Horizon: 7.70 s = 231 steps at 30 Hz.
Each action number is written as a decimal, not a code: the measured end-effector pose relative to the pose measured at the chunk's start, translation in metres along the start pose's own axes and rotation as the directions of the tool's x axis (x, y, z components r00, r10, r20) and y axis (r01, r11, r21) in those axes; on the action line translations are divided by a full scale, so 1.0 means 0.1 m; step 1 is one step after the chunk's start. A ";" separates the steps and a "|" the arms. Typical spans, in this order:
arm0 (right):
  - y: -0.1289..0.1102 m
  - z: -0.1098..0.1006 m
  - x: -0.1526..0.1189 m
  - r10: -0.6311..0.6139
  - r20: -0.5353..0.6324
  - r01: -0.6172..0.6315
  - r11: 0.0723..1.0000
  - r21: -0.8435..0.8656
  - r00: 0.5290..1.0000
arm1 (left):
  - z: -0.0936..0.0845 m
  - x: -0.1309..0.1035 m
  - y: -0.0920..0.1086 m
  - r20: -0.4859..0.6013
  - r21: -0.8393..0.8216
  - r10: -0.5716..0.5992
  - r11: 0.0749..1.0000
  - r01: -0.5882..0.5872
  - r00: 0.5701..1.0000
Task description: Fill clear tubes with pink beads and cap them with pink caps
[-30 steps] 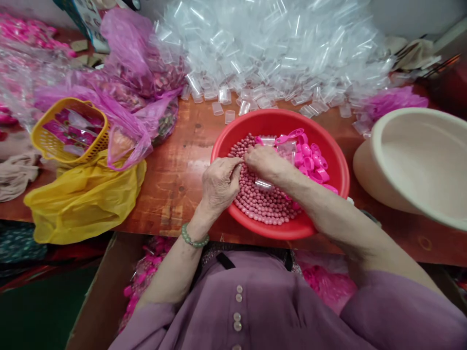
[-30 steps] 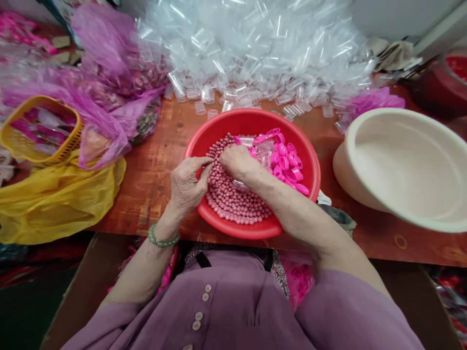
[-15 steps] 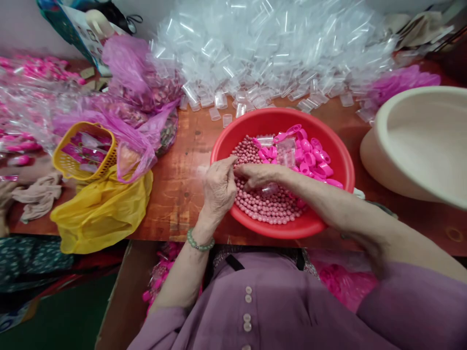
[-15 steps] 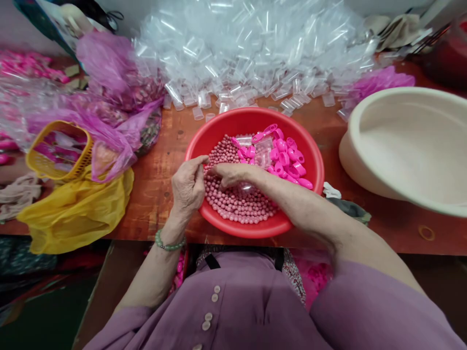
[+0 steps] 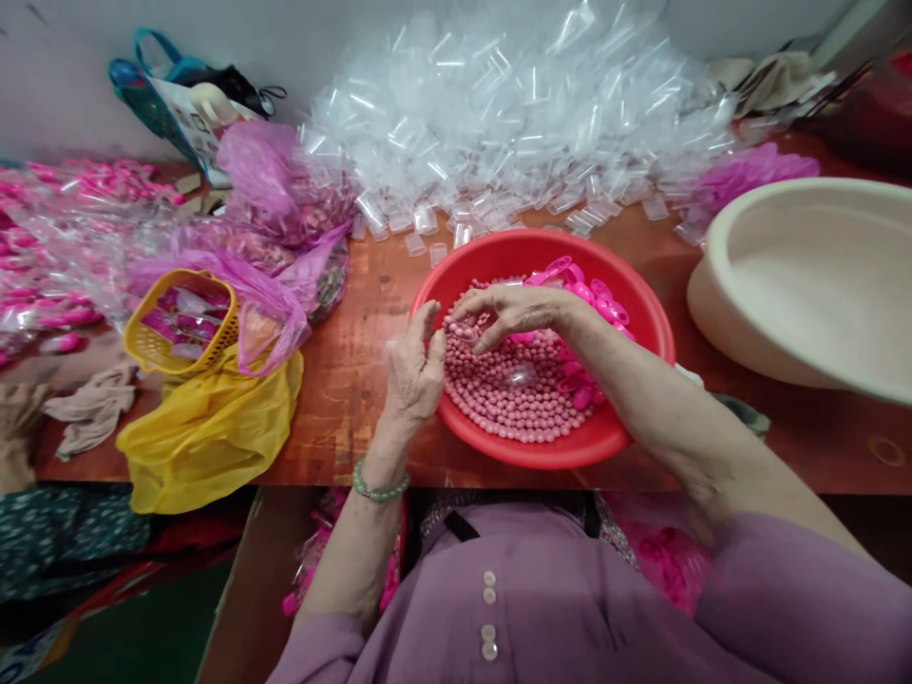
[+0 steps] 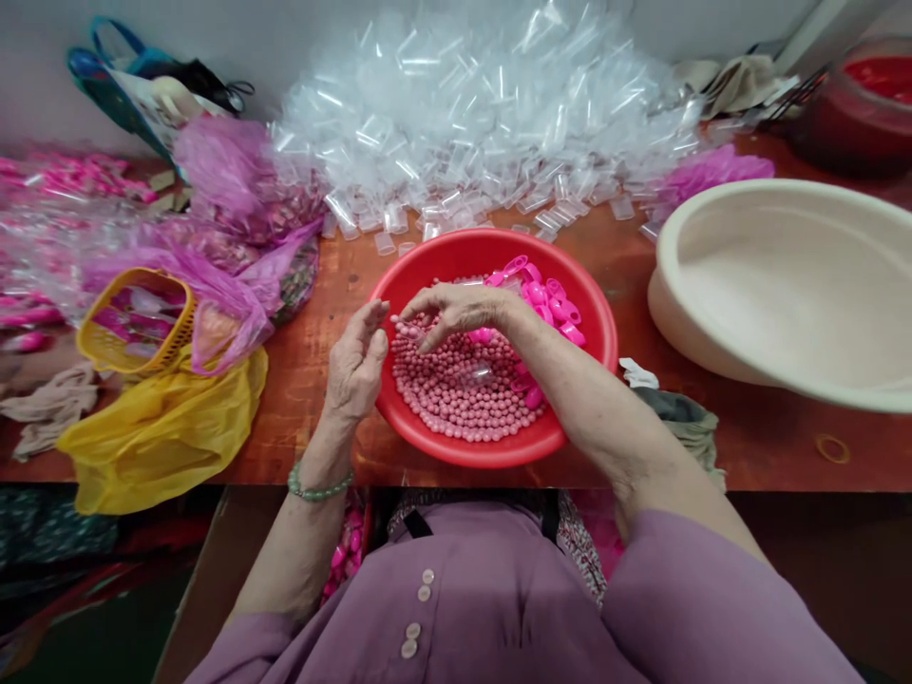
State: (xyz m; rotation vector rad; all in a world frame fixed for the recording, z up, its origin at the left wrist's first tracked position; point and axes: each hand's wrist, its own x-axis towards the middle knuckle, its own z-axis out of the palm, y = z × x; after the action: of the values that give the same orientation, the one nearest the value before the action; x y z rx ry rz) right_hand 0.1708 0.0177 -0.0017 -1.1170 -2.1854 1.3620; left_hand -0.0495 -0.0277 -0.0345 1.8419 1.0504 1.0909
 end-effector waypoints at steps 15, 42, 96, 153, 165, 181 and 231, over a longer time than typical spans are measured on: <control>-0.09 -0.10 -0.11 0.056 0.078 -0.078 0.943 0.324 0.995 | 0.13 0.27 0.21 0.371 -0.452 -0.265 0.786 0.422 0.890; -0.30 -0.03 -0.13 0.033 -0.034 -0.022 0.960 0.280 0.999 | 0.21 0.28 0.24 0.390 -0.499 -0.216 0.767 0.403 0.895; -0.04 0.04 -0.50 0.201 -0.647 -0.370 0.919 -0.136 0.736 | 0.20 0.32 0.18 0.178 -0.744 -0.291 0.586 0.322 0.940; -0.20 0.45 -0.45 -0.485 -0.488 0.059 0.750 -0.659 0.726 | 0.17 0.37 0.24 0.330 -0.700 -0.312 0.553 0.453 0.891; -0.32 0.38 -0.48 0.192 -0.516 0.027 0.922 0.387 0.835 | 0.15 0.34 0.27 0.326 -0.721 -0.253 0.557 0.413 0.911; -0.52 0.58 -0.03 0.028 -0.813 0.301 0.921 0.247 0.581 | 0.14 0.33 0.31 0.414 -0.677 -0.215 0.577 0.457 0.884; -0.38 0.59 -0.07 -0.616 -0.360 0.029 0.528 -0.849 0.701 | 0.07 0.36 0.16 0.563 -0.749 -0.219 0.274 0.604 0.797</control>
State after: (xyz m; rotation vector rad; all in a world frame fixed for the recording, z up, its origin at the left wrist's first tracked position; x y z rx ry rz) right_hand 0.1215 -0.0325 0.0033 -1.0478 -2.2602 -0.3065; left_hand -0.0278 -0.0027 -0.0117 0.6830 0.4450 0.6865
